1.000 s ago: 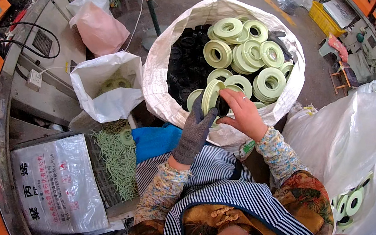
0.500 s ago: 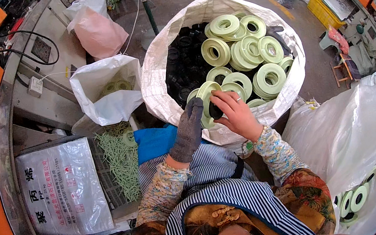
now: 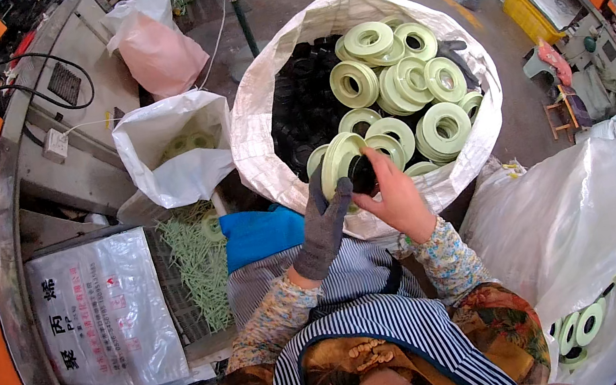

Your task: The person repeatedly picks light green plastic rings and black plastic caps from a large sack, inserts the caps into the rings, and places the assembled units into a white plastic bag. The person also moves loose rings from a nearby basket into the sack.

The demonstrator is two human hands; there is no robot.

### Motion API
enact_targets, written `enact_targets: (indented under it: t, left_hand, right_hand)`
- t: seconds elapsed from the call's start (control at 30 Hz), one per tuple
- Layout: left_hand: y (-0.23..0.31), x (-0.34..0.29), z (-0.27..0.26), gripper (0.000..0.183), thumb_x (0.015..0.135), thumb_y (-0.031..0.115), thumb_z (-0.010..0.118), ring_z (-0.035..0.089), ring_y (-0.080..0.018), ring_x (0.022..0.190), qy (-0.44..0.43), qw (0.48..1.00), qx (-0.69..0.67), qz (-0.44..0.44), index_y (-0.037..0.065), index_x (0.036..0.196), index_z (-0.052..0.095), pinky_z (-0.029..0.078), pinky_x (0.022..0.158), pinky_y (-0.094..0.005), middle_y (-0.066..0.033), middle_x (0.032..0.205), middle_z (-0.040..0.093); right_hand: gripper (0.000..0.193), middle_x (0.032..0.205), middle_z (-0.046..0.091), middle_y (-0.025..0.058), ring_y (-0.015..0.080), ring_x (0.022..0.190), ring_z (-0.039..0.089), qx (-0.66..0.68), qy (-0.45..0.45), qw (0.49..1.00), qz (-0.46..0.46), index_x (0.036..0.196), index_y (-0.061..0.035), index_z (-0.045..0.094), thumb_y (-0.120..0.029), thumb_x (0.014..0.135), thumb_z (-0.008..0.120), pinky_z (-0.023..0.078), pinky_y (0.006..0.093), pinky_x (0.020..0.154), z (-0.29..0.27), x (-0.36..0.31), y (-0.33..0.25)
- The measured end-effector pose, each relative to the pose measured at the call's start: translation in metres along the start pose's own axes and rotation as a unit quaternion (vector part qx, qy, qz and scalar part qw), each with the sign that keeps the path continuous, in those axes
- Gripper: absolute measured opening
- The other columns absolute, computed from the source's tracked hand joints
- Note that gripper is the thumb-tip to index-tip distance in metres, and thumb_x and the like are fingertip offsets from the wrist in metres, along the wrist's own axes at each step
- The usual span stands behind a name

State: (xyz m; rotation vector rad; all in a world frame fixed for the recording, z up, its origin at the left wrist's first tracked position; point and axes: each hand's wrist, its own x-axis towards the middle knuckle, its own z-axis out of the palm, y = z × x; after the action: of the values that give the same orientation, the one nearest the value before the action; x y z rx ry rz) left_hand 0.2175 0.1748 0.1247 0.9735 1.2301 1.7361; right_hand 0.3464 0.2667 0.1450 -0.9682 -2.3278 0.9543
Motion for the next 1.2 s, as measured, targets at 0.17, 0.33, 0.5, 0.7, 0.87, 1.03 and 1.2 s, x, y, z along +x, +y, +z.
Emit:
enact_targets:
  t: [0.17, 0.33, 0.5, 0.7, 0.87, 1.03, 1.2]
  left_hand:
    - [-0.013, 0.0, -0.038, 0.086, 0.071, -0.015, 0.069, 0.04, -0.0479, 0.133, -0.125, 0.894, 0.307, 0.301, 0.02, 0.144, 0.039, 0.044, 0.103, -0.0483, -0.0283, 0.149, 0.032]
    - [-0.008, -0.004, -0.04, 0.084, 0.071, -0.014, 0.07, 0.039, -0.0481, 0.134, -0.133, 0.879, 0.351, 0.293, 0.017, 0.143, 0.04, 0.044, 0.104, -0.0474, -0.0295, 0.148, 0.032]
    - [-0.022, -0.001, -0.043, 0.073, 0.078, -0.016, 0.056, 0.041, -0.0496, 0.131, -0.164, 0.901, 0.296, 0.271, 0.013, 0.143, 0.039, 0.044, 0.105, -0.0485, -0.0307, 0.147, 0.03]
    - [-0.008, 0.001, -0.043, 0.073, 0.077, -0.015, 0.058, 0.043, -0.0484, 0.13, -0.151, 0.923, 0.315, 0.162, 0.011, 0.143, 0.037, 0.045, 0.104, -0.0465, -0.0303, 0.146, 0.031]
    - [-0.014, -0.001, -0.028, 0.056, 0.096, 0.009, 0.053, 0.04, -0.0407, 0.134, -0.092, 0.951, 0.264, 0.13, 0.006, 0.147, 0.031, 0.04, 0.108, -0.0436, -0.0264, 0.147, 0.032]
    - [0.014, -0.009, -0.005, 0.064, 0.101, 0.032, 0.05, 0.035, -0.0335, 0.139, -0.054, 0.991, 0.124, 0.014, 0.005, 0.152, 0.022, 0.031, 0.114, -0.0411, -0.024, 0.151, 0.029]
    - [0.011, -0.01, -0.013, 0.065, 0.103, 0.032, 0.048, 0.037, -0.0284, 0.137, -0.065, 0.995, 0.077, -0.01, 0.005, 0.153, 0.018, 0.032, 0.112, -0.0366, -0.0204, 0.149, 0.033]
  right_hand:
    - [0.084, 0.127, 0.049, 0.027, 0.0431, 0.109, 0.056, -0.059, -0.007, 0.99, -0.124, 0.141, 0.0014, 0.031, -0.025, 0.076, 0.078, 0.05, 0.0444, 0.088, -0.005, -0.004, 0.006]
    - [0.088, 0.138, 0.042, 0.0271, 0.0431, 0.115, 0.053, -0.135, -0.018, 0.97, -0.203, 0.142, 0.0006, 0.031, -0.022, 0.073, 0.079, 0.049, 0.043, 0.094, -0.014, -0.004, 0.004]
    - [0.088, 0.145, 0.037, 0.0237, 0.0404, 0.111, 0.056, -0.152, -0.05, 0.948, -0.274, 0.143, -0.0029, 0.033, -0.018, 0.07, 0.079, 0.051, 0.043, 0.09, -0.025, 0.003, 0.008]
    - [0.089, 0.145, 0.038, 0.0191, 0.0334, 0.1, 0.06, -0.276, -0.072, 0.911, -0.297, 0.147, -0.011, 0.033, -0.02, 0.07, 0.077, 0.054, 0.0406, 0.08, -0.033, 0.01, 0.0]
    - [0.09, 0.123, 0.053, 0.0196, 0.031, 0.087, 0.064, 0.016, -0.114, 0.993, -0.016, 0.149, -0.0059, 0.028, -0.025, 0.076, 0.078, 0.054, 0.0394, 0.075, -0.029, -0.004, -0.014]
    - [0.079, 0.111, 0.055, 0.0204, 0.0338, 0.085, 0.063, 0.008, -0.068, 0.994, -0.085, 0.144, -0.0026, 0.033, -0.025, 0.08, 0.074, 0.053, 0.0418, 0.074, -0.012, -0.007, 0.002]
    - [0.081, 0.124, 0.051, 0.0226, 0.0371, 0.097, 0.061, -0.11, -0.04, 0.975, -0.188, 0.144, -0.0042, 0.034, -0.023, 0.077, 0.075, 0.053, 0.0426, 0.08, -0.012, -0.011, 0.001]
